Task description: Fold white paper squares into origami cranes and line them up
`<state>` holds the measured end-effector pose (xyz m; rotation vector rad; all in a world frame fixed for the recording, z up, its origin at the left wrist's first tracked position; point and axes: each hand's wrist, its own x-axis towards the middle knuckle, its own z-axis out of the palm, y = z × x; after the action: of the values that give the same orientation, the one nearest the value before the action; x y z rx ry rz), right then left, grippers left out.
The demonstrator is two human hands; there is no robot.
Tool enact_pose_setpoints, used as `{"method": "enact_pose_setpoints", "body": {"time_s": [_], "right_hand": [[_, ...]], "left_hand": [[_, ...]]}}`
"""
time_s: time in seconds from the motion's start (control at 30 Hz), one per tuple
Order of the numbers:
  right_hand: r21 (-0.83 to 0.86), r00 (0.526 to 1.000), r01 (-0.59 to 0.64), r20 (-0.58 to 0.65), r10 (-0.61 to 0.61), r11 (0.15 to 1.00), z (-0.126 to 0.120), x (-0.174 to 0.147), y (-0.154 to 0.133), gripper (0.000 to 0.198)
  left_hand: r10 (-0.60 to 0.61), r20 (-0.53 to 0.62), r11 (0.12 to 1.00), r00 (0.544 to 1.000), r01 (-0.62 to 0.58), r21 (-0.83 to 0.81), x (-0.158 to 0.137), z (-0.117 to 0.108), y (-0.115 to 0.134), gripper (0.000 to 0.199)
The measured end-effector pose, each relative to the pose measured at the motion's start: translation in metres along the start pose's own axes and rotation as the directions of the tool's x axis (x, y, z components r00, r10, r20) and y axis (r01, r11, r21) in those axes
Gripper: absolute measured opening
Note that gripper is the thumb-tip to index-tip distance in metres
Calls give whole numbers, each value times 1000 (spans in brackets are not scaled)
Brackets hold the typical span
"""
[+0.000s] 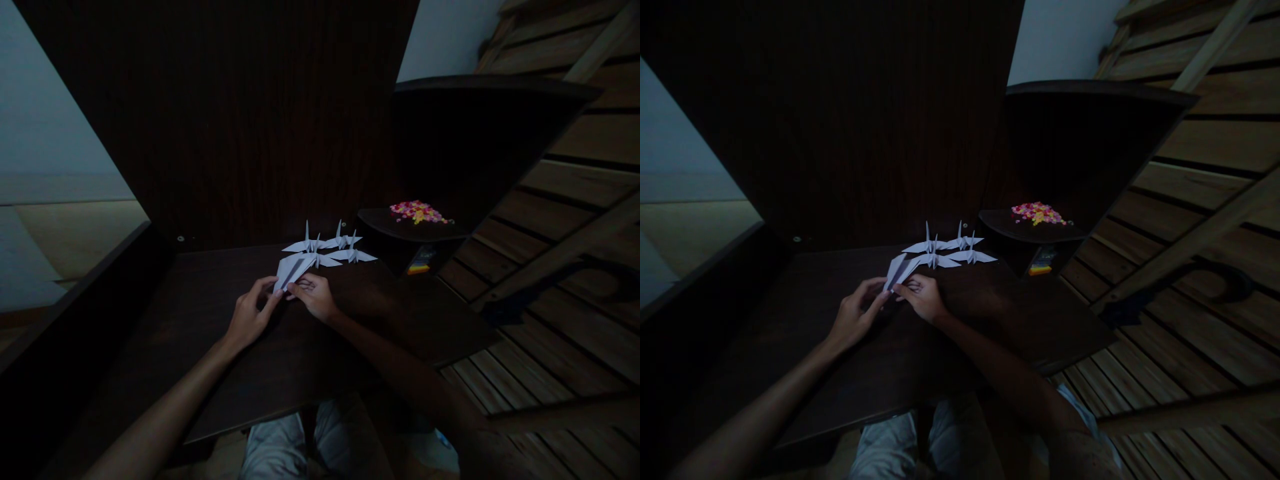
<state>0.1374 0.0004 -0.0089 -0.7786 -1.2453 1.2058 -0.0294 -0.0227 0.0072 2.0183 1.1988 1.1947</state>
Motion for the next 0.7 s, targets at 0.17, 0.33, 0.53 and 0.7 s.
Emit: {"method": "enact_pose_setpoints", "body": {"time_s": [0.17, 0.33, 0.53, 0.7], "right_hand": [[-24, 1000, 4, -24, -5, 1000, 1, 0, -2, 37], [-20, 1000, -14, 1, 14, 1000, 0, 3, -3, 39], [-53, 1000, 11, 9, -11, 999, -1, 3, -3, 37], [-97, 998, 40, -36, -44, 994, -1, 1, -6, 35]], "left_hand": [[-120, -66, 977, 991, 106, -185, 2, 1, 0, 31], [-241, -159, 858, 957, 134, -496, 9, 4, -8, 43], [-245, -190, 864, 951, 126, -487, 11, 2, -8, 35], [-213, -99, 911, 972, 161, -380, 6, 5, -7, 54]]}}
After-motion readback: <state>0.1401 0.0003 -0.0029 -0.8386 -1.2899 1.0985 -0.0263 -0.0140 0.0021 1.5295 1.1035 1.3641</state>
